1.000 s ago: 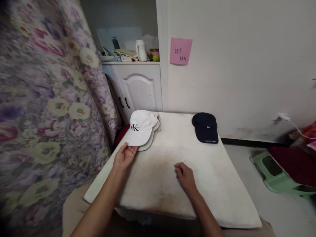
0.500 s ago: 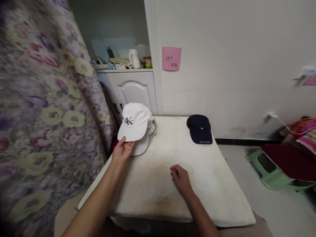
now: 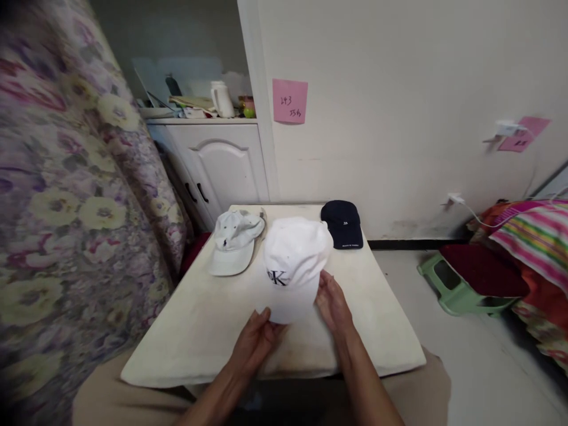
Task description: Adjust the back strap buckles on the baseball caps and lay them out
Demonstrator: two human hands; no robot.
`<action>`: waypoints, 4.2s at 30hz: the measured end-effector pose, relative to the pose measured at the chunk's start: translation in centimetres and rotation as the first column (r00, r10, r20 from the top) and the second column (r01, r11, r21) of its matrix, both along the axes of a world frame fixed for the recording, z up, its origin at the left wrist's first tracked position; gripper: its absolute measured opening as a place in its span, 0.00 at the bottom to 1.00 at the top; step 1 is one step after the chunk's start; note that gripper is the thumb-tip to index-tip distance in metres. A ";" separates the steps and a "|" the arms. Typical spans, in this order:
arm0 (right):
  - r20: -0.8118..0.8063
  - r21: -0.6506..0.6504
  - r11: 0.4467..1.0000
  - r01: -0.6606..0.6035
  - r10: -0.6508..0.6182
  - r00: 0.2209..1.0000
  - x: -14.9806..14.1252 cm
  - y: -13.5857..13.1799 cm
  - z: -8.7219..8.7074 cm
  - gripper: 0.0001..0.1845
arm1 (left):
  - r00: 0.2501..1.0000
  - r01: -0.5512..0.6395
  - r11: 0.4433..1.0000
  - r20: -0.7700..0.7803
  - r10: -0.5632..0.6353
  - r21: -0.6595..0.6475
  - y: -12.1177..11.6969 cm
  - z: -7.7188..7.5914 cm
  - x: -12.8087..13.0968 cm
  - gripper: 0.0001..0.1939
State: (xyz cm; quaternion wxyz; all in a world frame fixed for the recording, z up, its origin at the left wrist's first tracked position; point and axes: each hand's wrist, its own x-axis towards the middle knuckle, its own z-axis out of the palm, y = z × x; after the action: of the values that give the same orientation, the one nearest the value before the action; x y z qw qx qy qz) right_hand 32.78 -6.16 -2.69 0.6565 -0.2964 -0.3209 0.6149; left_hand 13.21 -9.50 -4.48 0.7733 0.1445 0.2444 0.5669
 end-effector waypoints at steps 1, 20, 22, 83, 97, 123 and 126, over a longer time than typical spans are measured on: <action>-0.021 -0.018 0.999 0.036 -0.036 0.999 0.2 -0.2 0.6 0.28 | 1.000 0.025 1.000 -0.004 -0.025 -0.011 -0.8 -0.5 0.3 0.26; 0.114 -0.103 0.990 0.100 -0.088 0.990 0.7 -4.9 1.5 0.18 | 0.998 0.010 0.999 -0.060 -0.008 0.041 -1.1 2.3 -3.8 0.07; 0.143 -0.087 0.993 0.082 -0.069 0.987 0.6 -5.2 2.0 0.18 | 0.996 0.000 0.999 -0.084 0.004 0.046 -1.0 3.1 -3.9 0.07; 0.294 0.146 0.829 -0.540 0.484 0.824 5.1 -14.8 7.8 0.13 | 0.620 0.532 0.807 -0.767 -0.165 0.256 -8.7 14.7 -6.4 0.13; 0.333 0.182 0.824 -0.537 0.462 0.822 4.6 -15.1 8.9 0.12 | 0.549 0.560 0.805 -0.815 -0.185 0.195 -9.1 14.9 -6.3 0.14; 0.555 0.082 0.921 -0.381 0.275 0.785 4.7 -14.5 8.8 0.14 | 0.633 0.476 0.859 -0.752 -0.185 0.189 -7.9 13.0 -7.0 0.14; 0.520 0.042 0.895 -0.443 0.359 0.775 4.7 -15.4 8.7 0.13 | 0.626 0.500 0.853 -0.743 -0.237 0.150 -8.6 12.7 -6.9 0.13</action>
State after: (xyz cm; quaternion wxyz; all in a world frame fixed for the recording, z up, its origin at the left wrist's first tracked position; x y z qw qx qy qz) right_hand 37.45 -21.51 6.00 0.4258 -0.3153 -0.5843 0.6147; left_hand 6.35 -18.12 8.26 0.6844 0.5280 0.3808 0.3283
